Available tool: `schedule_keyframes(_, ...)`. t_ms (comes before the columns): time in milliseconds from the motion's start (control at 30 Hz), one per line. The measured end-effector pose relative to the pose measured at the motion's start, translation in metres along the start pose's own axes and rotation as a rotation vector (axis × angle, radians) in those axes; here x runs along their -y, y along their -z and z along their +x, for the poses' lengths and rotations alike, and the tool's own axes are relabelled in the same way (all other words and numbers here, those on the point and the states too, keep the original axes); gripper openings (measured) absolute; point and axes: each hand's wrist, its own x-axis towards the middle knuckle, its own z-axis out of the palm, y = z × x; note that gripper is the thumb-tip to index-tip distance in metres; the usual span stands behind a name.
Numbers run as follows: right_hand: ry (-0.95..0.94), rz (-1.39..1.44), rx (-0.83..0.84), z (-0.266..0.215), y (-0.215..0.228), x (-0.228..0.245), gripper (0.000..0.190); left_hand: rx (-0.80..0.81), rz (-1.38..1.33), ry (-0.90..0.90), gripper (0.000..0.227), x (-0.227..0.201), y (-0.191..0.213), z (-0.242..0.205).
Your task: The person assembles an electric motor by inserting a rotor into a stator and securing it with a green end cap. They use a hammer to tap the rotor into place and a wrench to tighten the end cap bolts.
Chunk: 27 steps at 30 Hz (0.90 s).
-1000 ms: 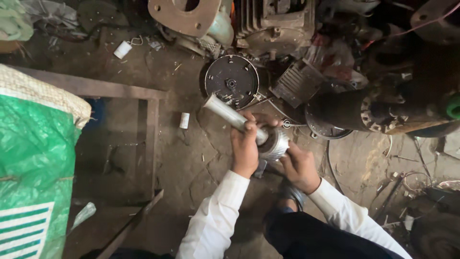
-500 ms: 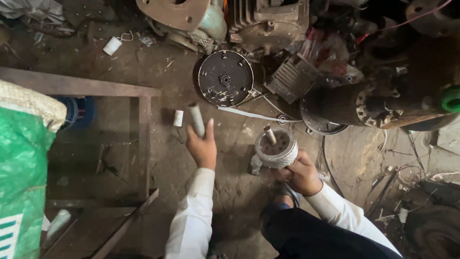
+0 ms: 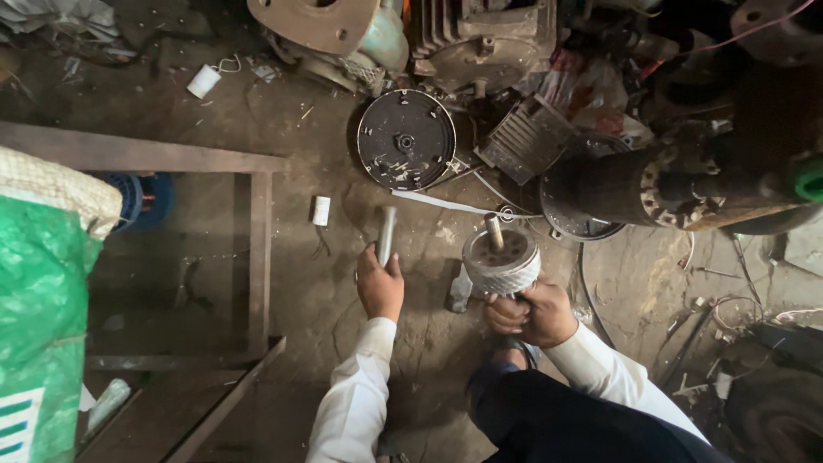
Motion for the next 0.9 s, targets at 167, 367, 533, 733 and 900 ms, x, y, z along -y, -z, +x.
schedule_keyframes(167, 0.167, -0.123, -0.057, -0.001, -0.015, 0.017, 0.032, 0.101, 0.082, 0.014, 0.049, -0.008, 0.008, -0.005)
schedule_keyframes(367, 0.336, -1.056, -0.071, -0.014, -0.078, 0.126, 0.023, 0.269, 0.172, 0.056, 0.05, -0.044, 0.037, -0.008)
schedule_keyframes(533, 0.139, -1.385, -0.176, -0.04, -0.185, 0.212, 0.026, 0.559, 0.114, 0.21, 0.05, -0.109, 0.102, -0.028)
schedule_keyframes(733, 0.039, -0.754, -0.805, -0.054, -0.276, 0.113, 0.025, 0.713, -0.01, 0.279, 0.058, -0.241, 0.266, -0.075)
schedule_keyframes(900, -0.004, -1.331, -0.734, -0.115, -0.367, 0.095, 0.022, 0.598, -0.113, 0.334, 0.063, -0.333, 0.42, -0.107)
